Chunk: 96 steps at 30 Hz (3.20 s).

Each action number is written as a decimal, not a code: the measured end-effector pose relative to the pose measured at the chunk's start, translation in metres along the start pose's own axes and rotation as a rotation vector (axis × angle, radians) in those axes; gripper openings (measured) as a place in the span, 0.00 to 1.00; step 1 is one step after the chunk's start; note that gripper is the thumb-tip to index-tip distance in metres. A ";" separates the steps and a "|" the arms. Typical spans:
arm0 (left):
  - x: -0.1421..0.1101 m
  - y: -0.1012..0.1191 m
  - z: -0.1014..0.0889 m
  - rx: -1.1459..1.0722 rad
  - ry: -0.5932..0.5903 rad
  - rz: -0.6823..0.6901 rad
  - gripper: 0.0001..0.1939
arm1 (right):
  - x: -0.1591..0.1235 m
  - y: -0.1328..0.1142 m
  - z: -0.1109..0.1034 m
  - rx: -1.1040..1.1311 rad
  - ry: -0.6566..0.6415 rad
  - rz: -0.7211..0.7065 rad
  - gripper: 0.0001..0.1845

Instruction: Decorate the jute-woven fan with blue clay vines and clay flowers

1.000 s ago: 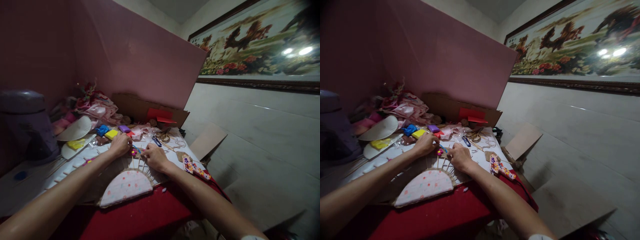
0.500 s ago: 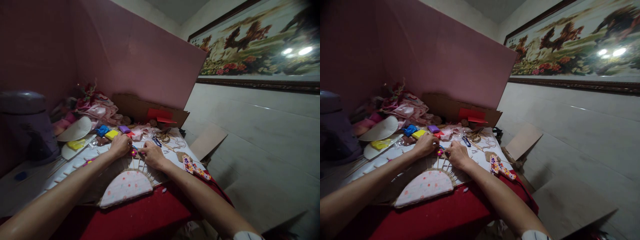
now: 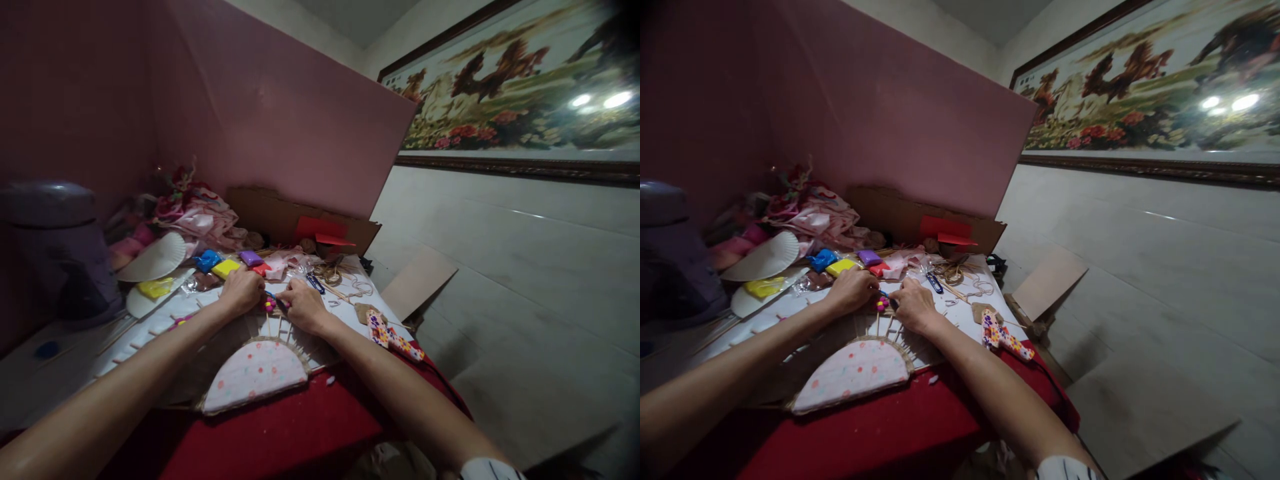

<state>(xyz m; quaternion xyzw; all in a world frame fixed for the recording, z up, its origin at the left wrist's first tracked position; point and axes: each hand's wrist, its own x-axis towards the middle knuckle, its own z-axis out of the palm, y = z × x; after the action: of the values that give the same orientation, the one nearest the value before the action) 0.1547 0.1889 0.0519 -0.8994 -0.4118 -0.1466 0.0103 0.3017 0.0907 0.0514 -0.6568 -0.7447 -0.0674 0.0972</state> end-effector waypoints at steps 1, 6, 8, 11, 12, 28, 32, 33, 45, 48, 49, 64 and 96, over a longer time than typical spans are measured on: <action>0.000 0.000 0.000 -0.001 0.001 0.004 0.12 | 0.001 0.000 0.000 -0.003 0.004 0.000 0.16; -0.001 0.002 -0.002 -0.020 0.006 0.008 0.13 | 0.005 -0.002 0.003 -0.019 -0.031 -0.027 0.18; -0.001 0.001 -0.006 -0.038 0.004 0.009 0.14 | 0.006 -0.002 0.005 -0.013 -0.024 -0.029 0.17; 0.000 -0.007 -0.013 -0.076 -0.008 0.005 0.13 | 0.006 -0.001 0.008 0.003 -0.010 -0.018 0.16; 0.001 -0.010 -0.015 -0.088 -0.015 0.001 0.12 | 0.006 0.000 0.009 0.010 -0.008 -0.016 0.16; -0.020 -0.015 -0.014 -0.026 -0.081 -0.035 0.14 | 0.008 0.001 0.008 0.096 -0.056 0.024 0.19; -0.021 -0.007 -0.014 -0.023 -0.057 -0.016 0.10 | 0.008 0.002 0.008 0.097 -0.054 0.034 0.20; -0.021 -0.006 -0.014 -0.027 -0.043 -0.011 0.10 | 0.008 0.002 0.008 0.101 -0.054 0.035 0.20; -0.023 0.000 -0.020 0.039 0.053 0.076 0.13 | 0.011 0.001 0.004 0.139 -0.016 0.067 0.23; -0.027 0.001 -0.018 0.097 0.042 0.110 0.14 | 0.013 0.000 0.004 0.154 0.012 0.073 0.24; -0.028 0.001 -0.017 0.113 0.034 0.107 0.14 | 0.014 -0.001 0.005 0.155 0.006 0.064 0.24; -0.040 0.000 -0.012 0.150 0.048 0.078 0.15 | 0.017 -0.007 0.009 0.089 -0.032 0.033 0.19; -0.049 -0.005 -0.017 0.075 0.097 0.069 0.12 | 0.026 -0.023 -0.004 0.086 -0.093 -0.002 0.15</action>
<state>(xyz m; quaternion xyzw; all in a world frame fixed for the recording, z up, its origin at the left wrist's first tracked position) 0.1161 0.1535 0.0547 -0.9038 -0.3847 -0.1741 0.0692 0.2758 0.1117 0.0615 -0.6537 -0.7513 -0.0047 0.0907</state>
